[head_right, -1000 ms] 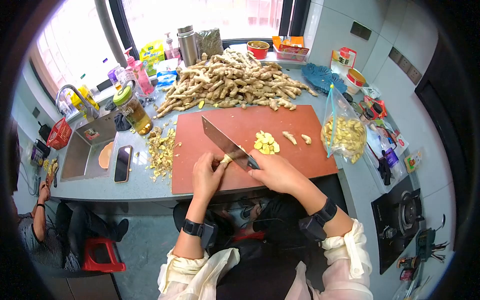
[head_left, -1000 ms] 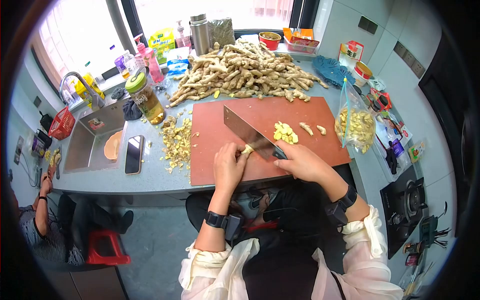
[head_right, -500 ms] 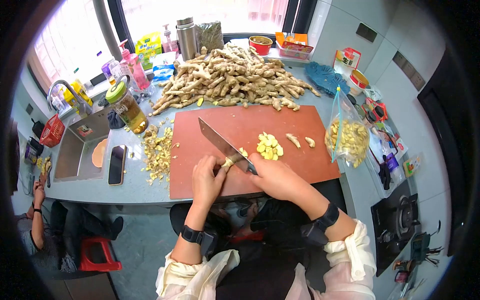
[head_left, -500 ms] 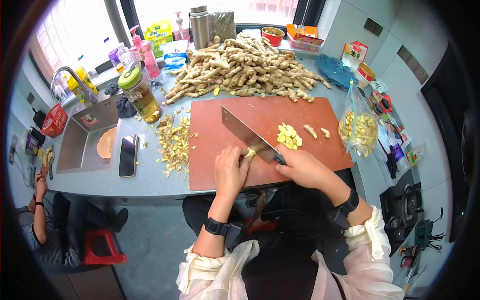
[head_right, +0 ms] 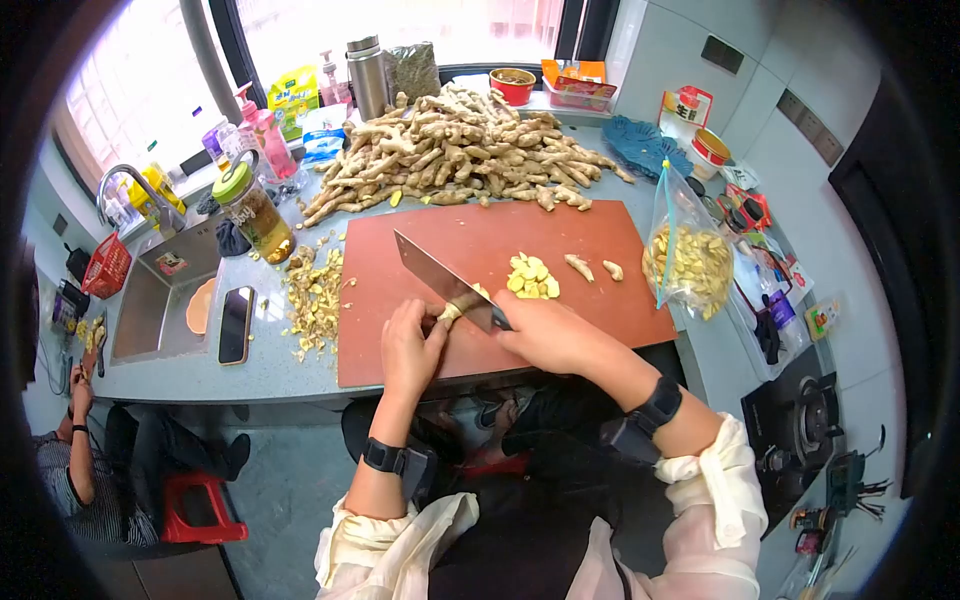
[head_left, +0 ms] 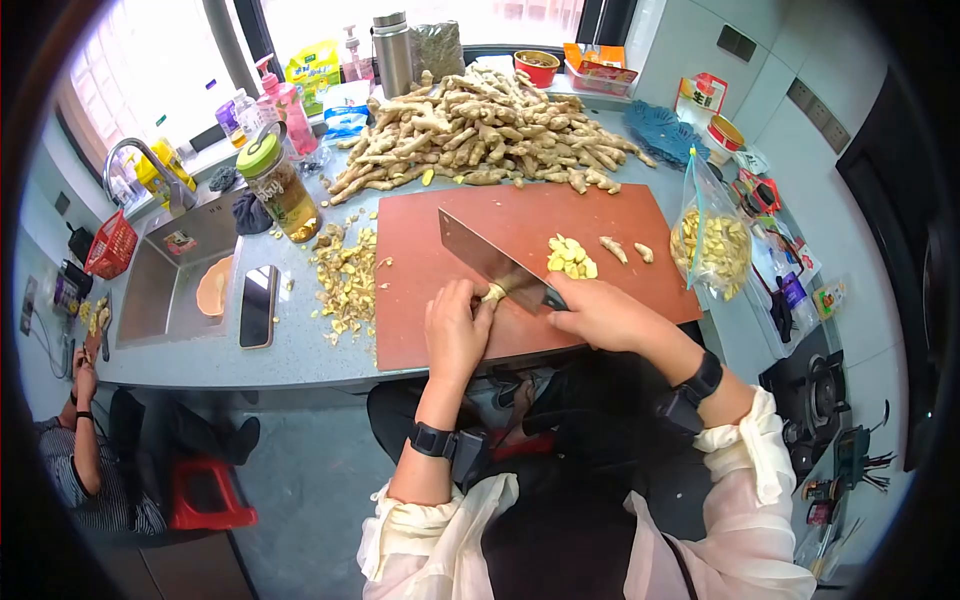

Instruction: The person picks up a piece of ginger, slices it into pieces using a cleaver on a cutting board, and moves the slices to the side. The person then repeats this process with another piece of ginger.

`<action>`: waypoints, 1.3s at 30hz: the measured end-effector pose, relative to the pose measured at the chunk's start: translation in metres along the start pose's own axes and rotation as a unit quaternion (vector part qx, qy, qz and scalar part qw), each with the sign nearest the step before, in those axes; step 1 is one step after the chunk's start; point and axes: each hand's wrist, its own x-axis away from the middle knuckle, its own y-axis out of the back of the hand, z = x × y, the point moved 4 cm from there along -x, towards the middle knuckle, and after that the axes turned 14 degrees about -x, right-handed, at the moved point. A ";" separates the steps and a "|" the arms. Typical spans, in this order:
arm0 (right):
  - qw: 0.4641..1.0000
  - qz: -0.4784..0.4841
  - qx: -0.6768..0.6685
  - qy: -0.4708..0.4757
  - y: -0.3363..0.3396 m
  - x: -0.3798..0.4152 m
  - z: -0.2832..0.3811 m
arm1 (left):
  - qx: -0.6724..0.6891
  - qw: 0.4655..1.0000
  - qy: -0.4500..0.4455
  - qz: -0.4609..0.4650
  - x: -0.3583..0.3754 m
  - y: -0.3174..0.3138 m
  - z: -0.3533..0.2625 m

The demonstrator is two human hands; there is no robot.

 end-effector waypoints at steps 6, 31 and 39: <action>0.999 -0.005 0.031 -0.023 -0.004 0.014 0.005 | -0.003 1.000 -0.002 -0.001 -0.002 0.000 0.000; 0.990 -0.067 -0.117 0.046 -0.006 0.014 0.006 | 0.025 0.999 0.027 0.000 0.002 -0.002 0.004; 0.993 -0.068 -0.074 0.068 -0.006 0.013 0.007 | 0.022 1.000 0.021 0.000 0.001 0.001 0.002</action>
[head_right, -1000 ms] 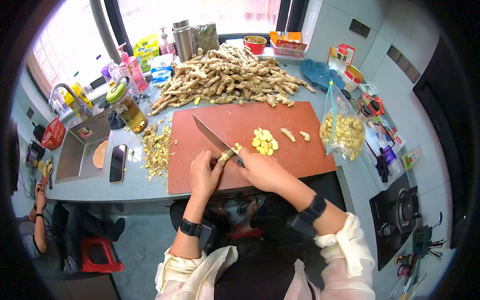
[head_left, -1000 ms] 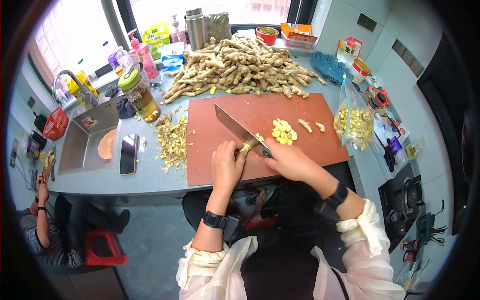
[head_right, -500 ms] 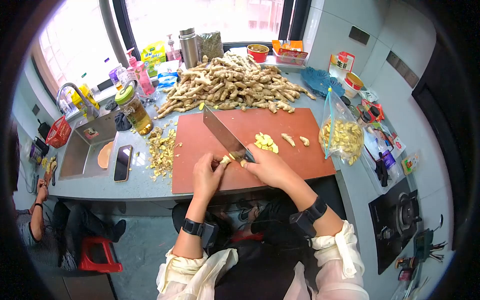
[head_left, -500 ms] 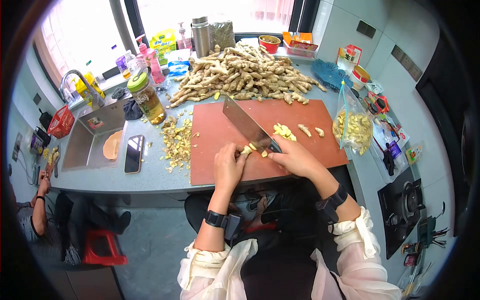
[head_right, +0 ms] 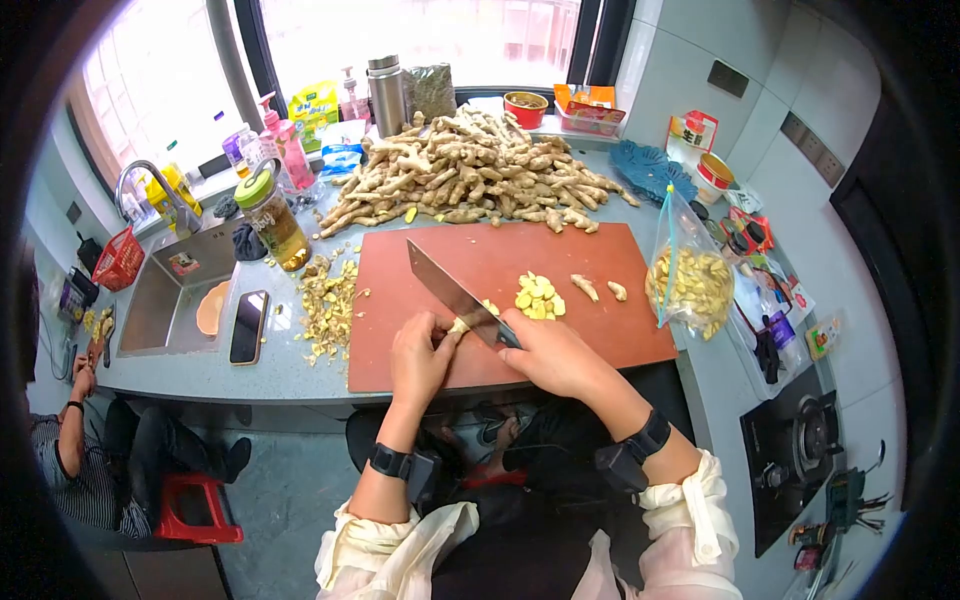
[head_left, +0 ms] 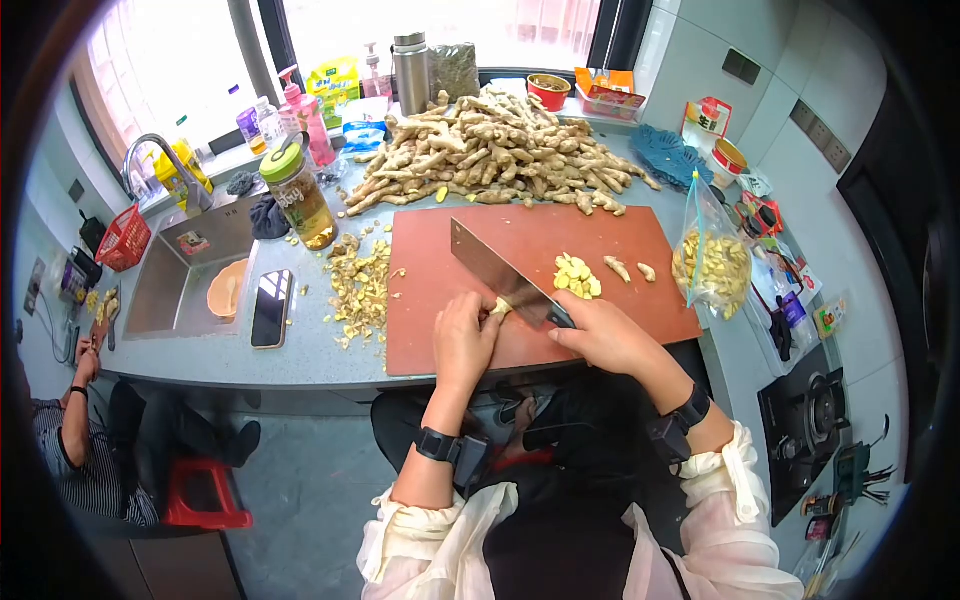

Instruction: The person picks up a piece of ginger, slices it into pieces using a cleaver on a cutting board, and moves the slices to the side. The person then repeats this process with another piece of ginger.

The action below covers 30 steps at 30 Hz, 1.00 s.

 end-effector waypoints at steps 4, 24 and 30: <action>0.996 0.029 0.017 -0.086 0.003 0.001 0.008 | -0.018 0.999 -0.026 -0.025 -0.001 0.002 -0.002; 0.995 0.024 0.075 -0.058 -0.016 -0.034 0.000 | -0.025 0.999 -0.021 -0.022 0.000 0.001 -0.003; 0.986 0.072 0.082 -0.129 0.005 0.002 0.008 | -0.017 0.999 -0.023 -0.025 -0.002 -0.001 -0.002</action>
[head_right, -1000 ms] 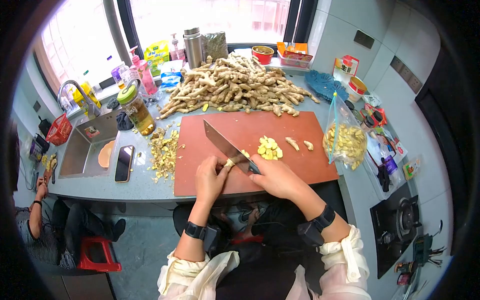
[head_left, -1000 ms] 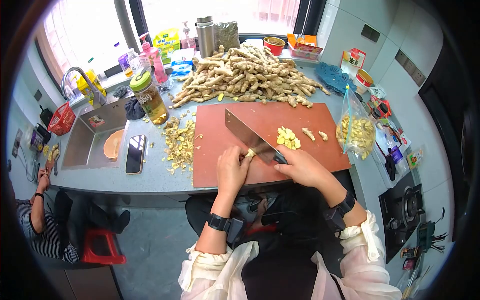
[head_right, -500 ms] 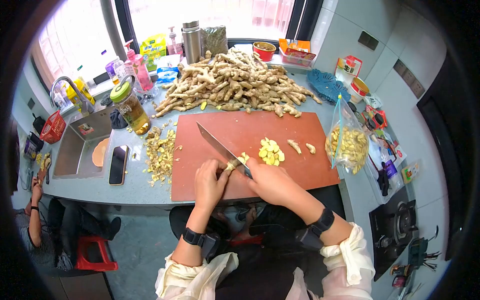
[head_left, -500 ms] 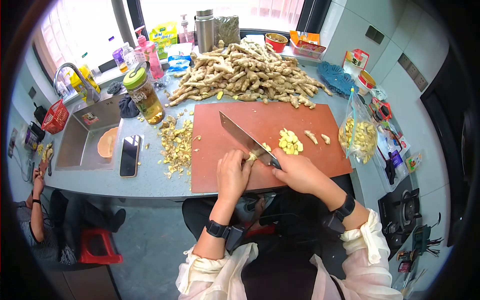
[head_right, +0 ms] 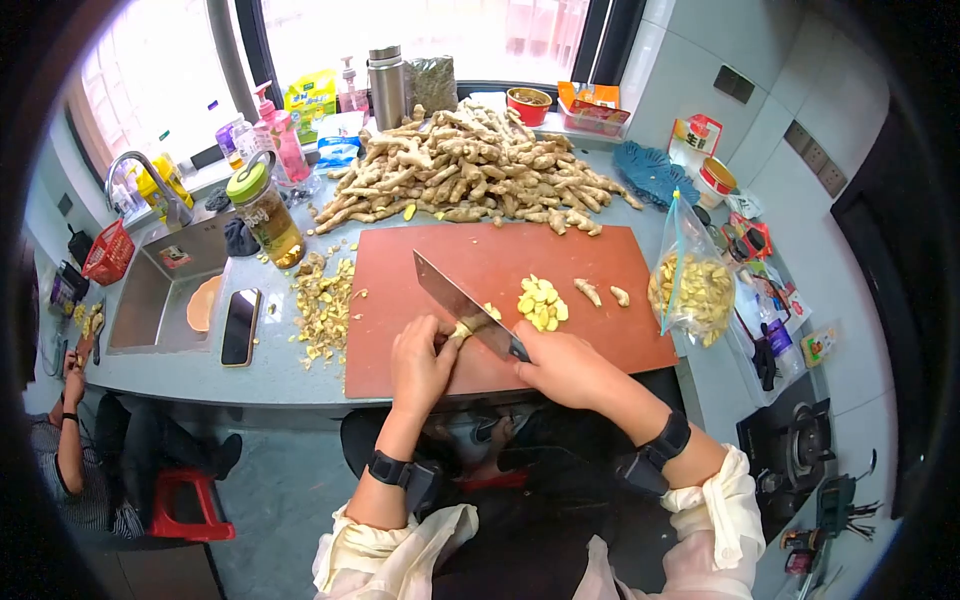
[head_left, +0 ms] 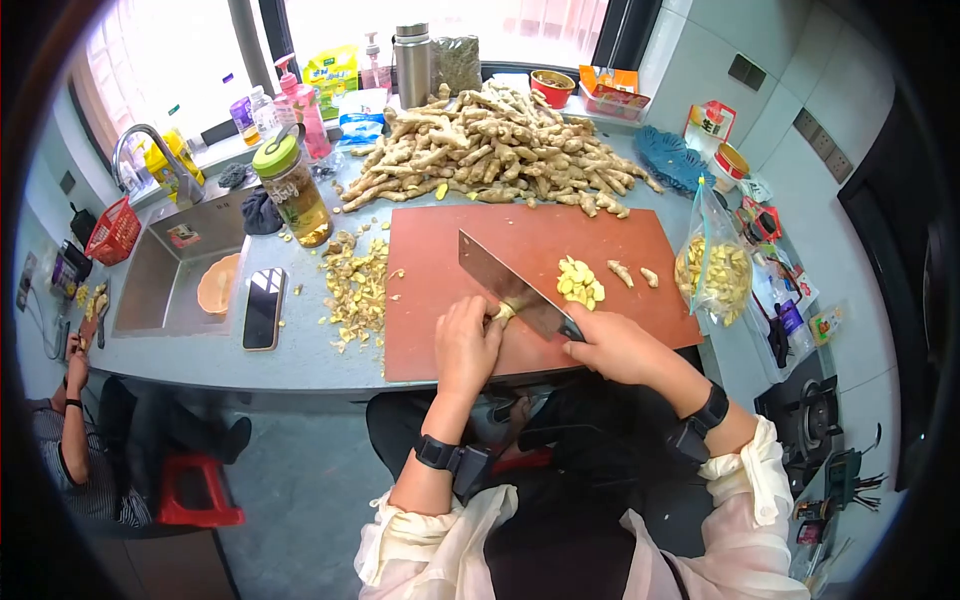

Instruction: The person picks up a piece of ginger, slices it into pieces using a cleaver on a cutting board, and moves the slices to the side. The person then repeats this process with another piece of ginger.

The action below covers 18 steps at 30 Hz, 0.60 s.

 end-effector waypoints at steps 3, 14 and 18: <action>0.998 -0.025 0.022 0.050 -0.007 -0.006 -0.006 | 0.001 1.000 0.005 0.012 0.000 -0.001 0.001; 0.994 -0.053 -0.045 0.080 -0.018 -0.034 -0.016 | -0.020 1.000 -0.004 0.017 0.000 0.001 -0.001; 0.999 -0.003 -0.029 0.012 -0.006 0.000 -0.008 | -0.019 1.000 0.004 0.017 0.002 -0.001 0.000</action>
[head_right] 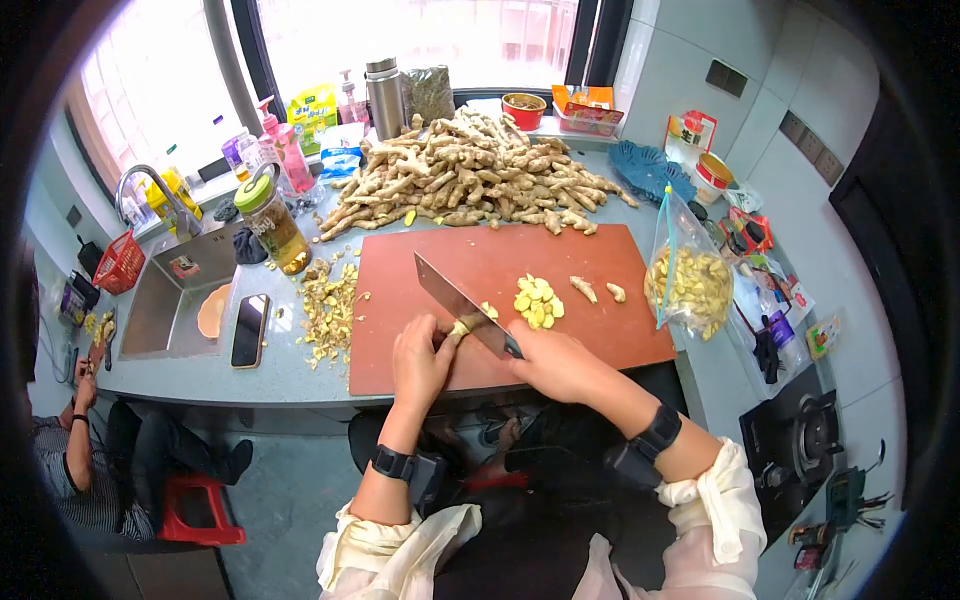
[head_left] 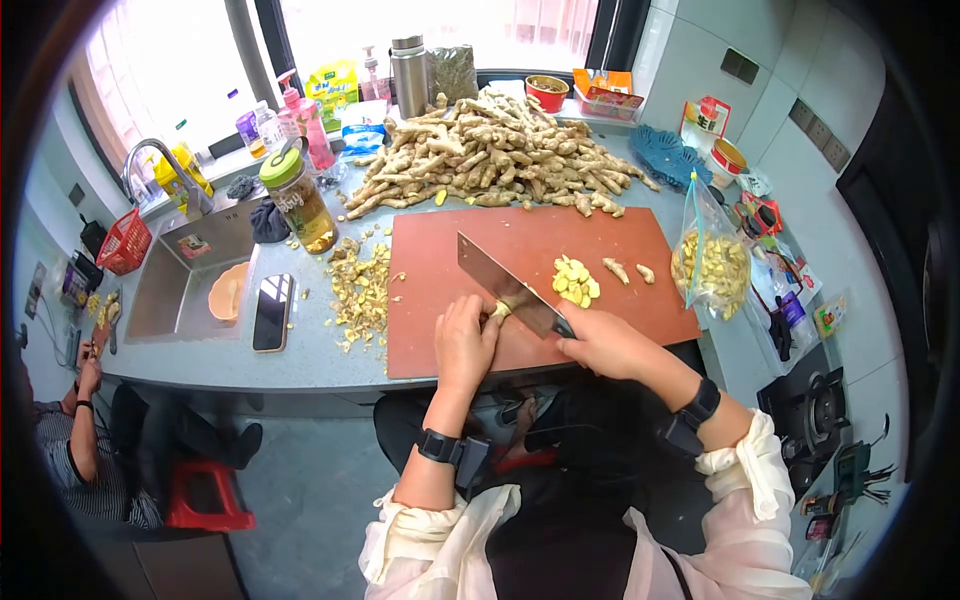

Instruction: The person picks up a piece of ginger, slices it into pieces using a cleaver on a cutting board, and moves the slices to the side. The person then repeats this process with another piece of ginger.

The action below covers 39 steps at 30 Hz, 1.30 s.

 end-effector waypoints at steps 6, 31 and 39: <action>0.999 -0.028 -0.007 0.015 -0.009 -0.017 -0.001 | 0.007 1.000 -0.008 0.004 0.000 -0.001 0.000; 0.983 -0.112 0.045 0.140 -0.023 -0.049 -0.004 | 0.022 1.000 -0.004 0.003 0.000 0.001 0.001; 0.943 -0.068 -0.326 0.019 0.005 -0.011 -0.016 | 0.095 0.995 0.037 -0.011 0.000 0.002 0.003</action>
